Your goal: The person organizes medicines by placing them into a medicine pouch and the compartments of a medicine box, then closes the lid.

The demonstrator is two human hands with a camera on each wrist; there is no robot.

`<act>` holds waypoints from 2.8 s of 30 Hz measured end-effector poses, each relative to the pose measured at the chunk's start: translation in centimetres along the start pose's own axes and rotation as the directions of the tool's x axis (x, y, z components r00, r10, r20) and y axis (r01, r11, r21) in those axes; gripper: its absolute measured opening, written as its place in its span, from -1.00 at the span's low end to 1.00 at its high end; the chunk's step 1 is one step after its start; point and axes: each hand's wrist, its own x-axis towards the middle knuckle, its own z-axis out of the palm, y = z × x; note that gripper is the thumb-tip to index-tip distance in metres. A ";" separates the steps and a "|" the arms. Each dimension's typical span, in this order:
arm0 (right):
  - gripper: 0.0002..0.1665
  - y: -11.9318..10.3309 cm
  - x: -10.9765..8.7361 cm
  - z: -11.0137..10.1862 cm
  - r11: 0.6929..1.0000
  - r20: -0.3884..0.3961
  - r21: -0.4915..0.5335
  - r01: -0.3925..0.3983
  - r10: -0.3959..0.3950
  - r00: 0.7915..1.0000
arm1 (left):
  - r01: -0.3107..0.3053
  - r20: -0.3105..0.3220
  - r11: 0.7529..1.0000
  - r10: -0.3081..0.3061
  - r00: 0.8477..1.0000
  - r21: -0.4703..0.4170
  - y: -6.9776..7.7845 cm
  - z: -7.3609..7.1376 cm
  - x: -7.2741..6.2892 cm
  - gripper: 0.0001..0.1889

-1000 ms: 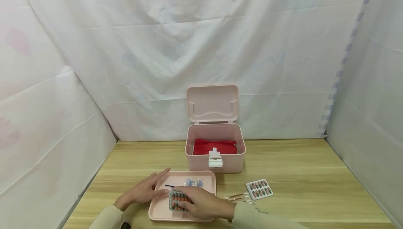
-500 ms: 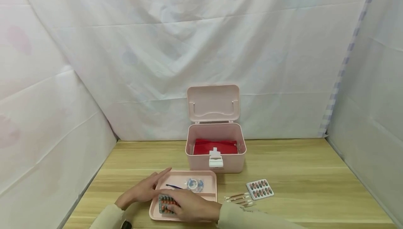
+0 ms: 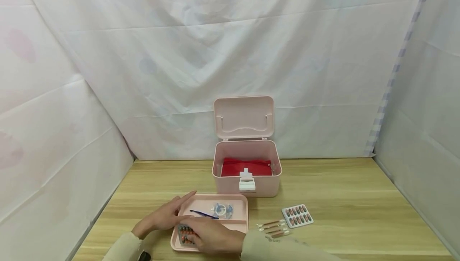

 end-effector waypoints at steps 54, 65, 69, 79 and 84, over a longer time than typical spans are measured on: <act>-0.46 1.0 -0.1 1.0 0.925 0.029 -0.379 -0.036 0.051 0.998 | 0.039 0.006 0.999 -0.039 0.999 -0.019 0.2 0.1 0.0 -0.15; -0.33 1.0 -0.2 0.3 0.914 0.102 -0.401 -0.065 0.115 0.988 | 0.073 0.010 0.997 -0.072 0.997 -0.026 0.2 0.1 -0.1 -0.14; -0.32 1.0 -0.3 -0.2 0.922 0.135 -0.378 -0.081 0.142 0.981 | 0.058 0.000 0.998 -0.058 0.998 -0.028 0.2 0.1 -0.1 -0.14; -0.56 0.8 -2.0 -3.9 0.922 0.236 -0.388 -0.011 0.111 0.965 | 0.045 -0.015 0.999 -0.045 0.999 -0.023 0.1 0.2 -0.2 -0.13; -0.53 0.8 -4.1 -6.5 0.953 0.241 -0.300 -0.035 0.111 0.964 | 0.060 -0.010 0.998 -0.060 0.998 -0.026 0.2 0.3 -0.1 -0.14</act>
